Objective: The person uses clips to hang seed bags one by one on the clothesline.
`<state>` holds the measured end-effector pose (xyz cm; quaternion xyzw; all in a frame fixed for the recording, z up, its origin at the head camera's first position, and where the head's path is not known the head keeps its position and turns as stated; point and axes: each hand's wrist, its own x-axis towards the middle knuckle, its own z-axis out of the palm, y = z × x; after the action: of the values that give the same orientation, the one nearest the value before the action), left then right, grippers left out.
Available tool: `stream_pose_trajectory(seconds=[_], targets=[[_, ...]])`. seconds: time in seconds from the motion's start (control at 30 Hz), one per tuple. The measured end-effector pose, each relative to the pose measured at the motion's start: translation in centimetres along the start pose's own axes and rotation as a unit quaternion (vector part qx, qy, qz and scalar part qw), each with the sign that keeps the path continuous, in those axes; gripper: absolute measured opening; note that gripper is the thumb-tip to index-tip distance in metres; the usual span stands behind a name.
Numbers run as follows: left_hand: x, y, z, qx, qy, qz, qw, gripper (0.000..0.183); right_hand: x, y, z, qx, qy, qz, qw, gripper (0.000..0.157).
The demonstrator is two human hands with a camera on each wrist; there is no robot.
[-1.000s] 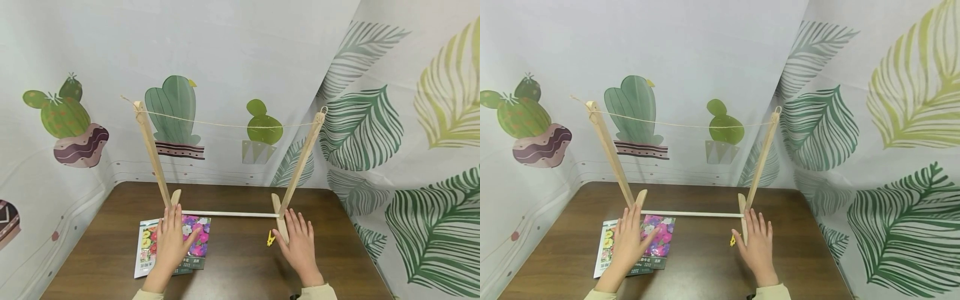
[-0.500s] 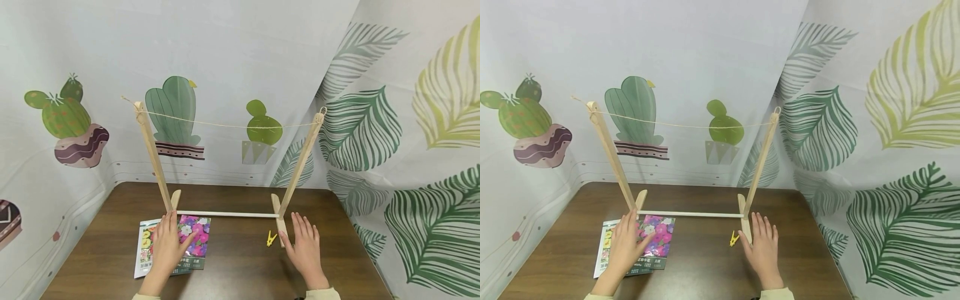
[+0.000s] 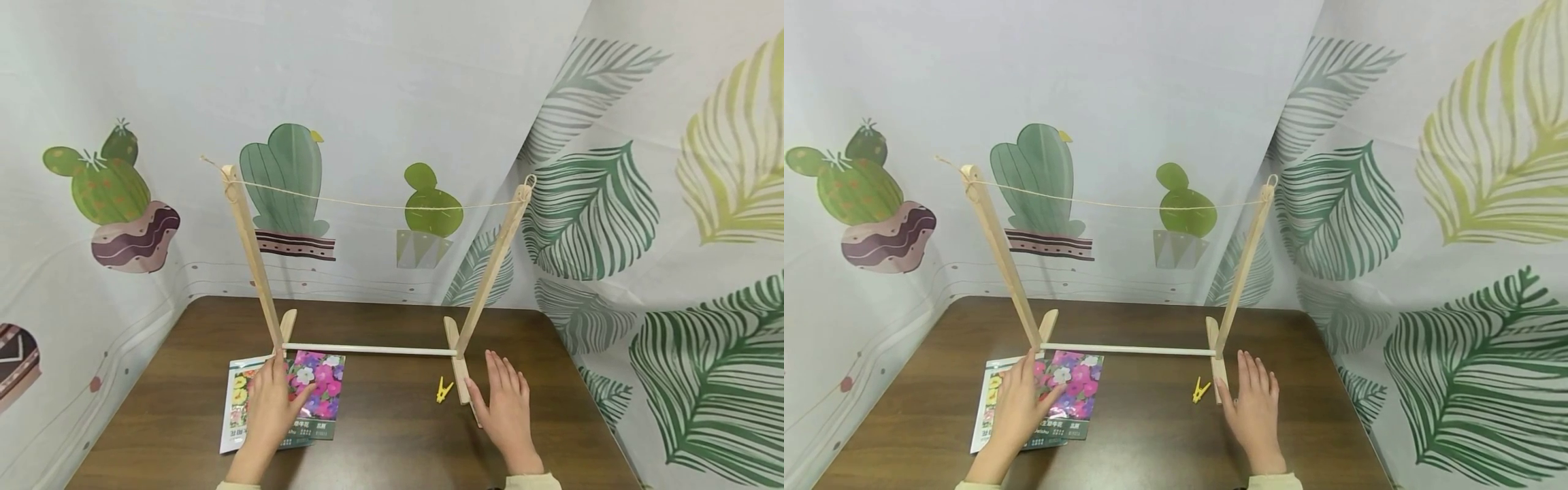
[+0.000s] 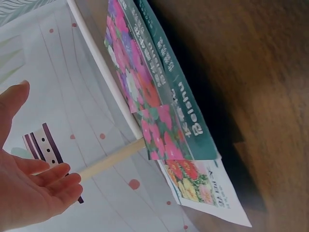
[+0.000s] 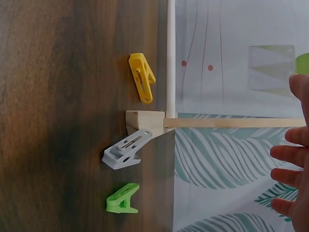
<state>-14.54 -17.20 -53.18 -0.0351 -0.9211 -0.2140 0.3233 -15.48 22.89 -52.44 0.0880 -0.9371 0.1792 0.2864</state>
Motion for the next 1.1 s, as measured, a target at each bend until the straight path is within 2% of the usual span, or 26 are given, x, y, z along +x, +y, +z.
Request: stream_pose_trajectory(seconds=[0.13, 0.37, 0.5, 0.9, 1.1], targets=[[-0.3, -0.2, 0.0, 0.004, -0.001, -0.004, 1.0, 0.095, -0.1, 0.3, 0.0, -0.001, 0.001, 0.003, 1.0, 0.065], [-0.5, -0.3, 0.1, 0.015, -0.029, -0.026, 0.9992, 0.097, -0.3, 0.8, -0.2, 0.001, -0.002, 0.012, 1.0, 0.063], [-0.7, -0.5, 0.3, 0.015, -0.033, -0.032, 0.9988, 0.097, -0.6, 1.2, -0.2, 0.004, -0.01, 0.022, 1.0, 0.063], [-1.2, -1.3, 1.0, 0.013, -0.054, -0.048, 0.9973, 0.087, -1.5, 2.1, -0.1, -0.004, -0.021, 0.043, 0.999, 0.061], [-1.4, -1.6, 1.0, 0.011, -0.081, -0.066, 0.9945, 0.086, -1.8, 2.8, 0.2, -0.003, -0.037, 0.061, 0.997, 0.06]])
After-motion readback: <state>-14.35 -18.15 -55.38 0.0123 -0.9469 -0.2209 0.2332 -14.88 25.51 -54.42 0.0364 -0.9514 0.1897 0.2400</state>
